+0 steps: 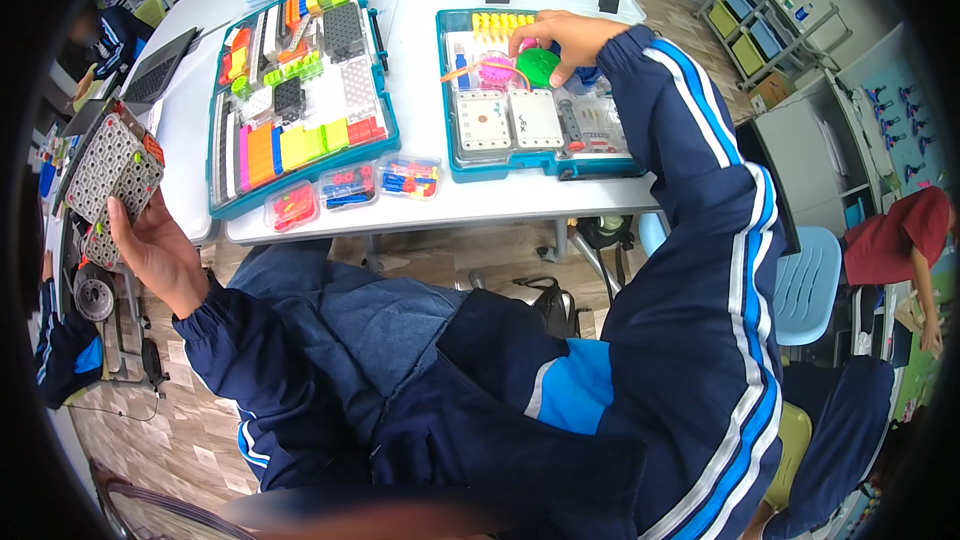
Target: The person assembles a small wheeled vehicle using LEGO Technic parts. They attach a grey plate to a chassis with wheels, then add green and blue circular pieces and an orange connector, rotating the assembly to fit each piece.
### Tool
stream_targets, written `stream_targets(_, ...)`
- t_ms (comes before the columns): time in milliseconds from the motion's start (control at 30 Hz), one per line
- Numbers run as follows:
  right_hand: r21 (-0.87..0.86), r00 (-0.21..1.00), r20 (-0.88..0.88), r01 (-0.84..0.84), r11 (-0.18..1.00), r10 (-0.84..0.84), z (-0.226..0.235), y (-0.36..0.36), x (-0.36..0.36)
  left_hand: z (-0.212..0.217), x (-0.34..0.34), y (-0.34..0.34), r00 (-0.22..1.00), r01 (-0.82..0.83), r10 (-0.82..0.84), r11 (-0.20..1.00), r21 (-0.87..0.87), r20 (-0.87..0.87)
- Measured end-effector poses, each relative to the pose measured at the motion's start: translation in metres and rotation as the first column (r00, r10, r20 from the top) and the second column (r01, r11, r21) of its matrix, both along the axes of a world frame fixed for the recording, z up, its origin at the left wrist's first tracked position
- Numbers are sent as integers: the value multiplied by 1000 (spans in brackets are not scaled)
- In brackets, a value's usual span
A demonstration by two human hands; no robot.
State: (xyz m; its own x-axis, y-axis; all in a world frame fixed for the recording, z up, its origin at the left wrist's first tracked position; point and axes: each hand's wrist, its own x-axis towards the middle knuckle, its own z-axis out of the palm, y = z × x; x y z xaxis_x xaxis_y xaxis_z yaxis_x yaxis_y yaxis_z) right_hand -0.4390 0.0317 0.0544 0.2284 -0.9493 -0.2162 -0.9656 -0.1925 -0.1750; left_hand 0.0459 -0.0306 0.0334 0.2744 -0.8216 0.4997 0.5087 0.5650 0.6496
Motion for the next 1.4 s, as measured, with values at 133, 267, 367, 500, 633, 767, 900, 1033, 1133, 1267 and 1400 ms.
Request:
stream_targets(133,48,999,-42,-7,999,9,8,-15,5,1,-1,0,1000,-23,23,999,-25,7)
stream_targets(267,51,996,-71,-55,997,59,8,-15,6,1,0,1,1000,-6,6,1000,-19,10)
stream_targets(367,42,997,-71,-16,999,19,7,-9,3,2,0,0,1000,1,0,1000,-19,19)
stream_targets(500,35,997,-70,-14,999,16,5,-1,1,1,0,-1,1000,-6,7,1000,-27,15)
stream_targets(633,98,995,-84,64,993,-55,9,-2,8,1,-1,-2,1000,-18,18,999,-38,12)
stream_targets(767,127,986,-161,65,990,-44,15,-2,13,1,-4,-3,1000,-12,12,1000,-24,-13)
stream_targets(900,109,985,-159,86,990,-68,13,1,13,3,-4,0,1000,12,-11,999,-50,13)
stream_targets(1033,89,994,-102,47,995,-37,12,-2,10,5,-5,3,1000,-14,15,998,-56,17)
stream_targets(1133,76,998,-53,38,996,-34,17,-4,9,5,-5,4,998,-55,55,998,-22,-4)
stream_targets(1267,65,994,-51,100,993,-96,26,1,14,7,-4,4,998,-55,55,998,-21,-19)
stream_targets(1400,-29,991,-115,60,998,-63,28,4,17,8,-5,3,998,-57,56,998,-28,-38)
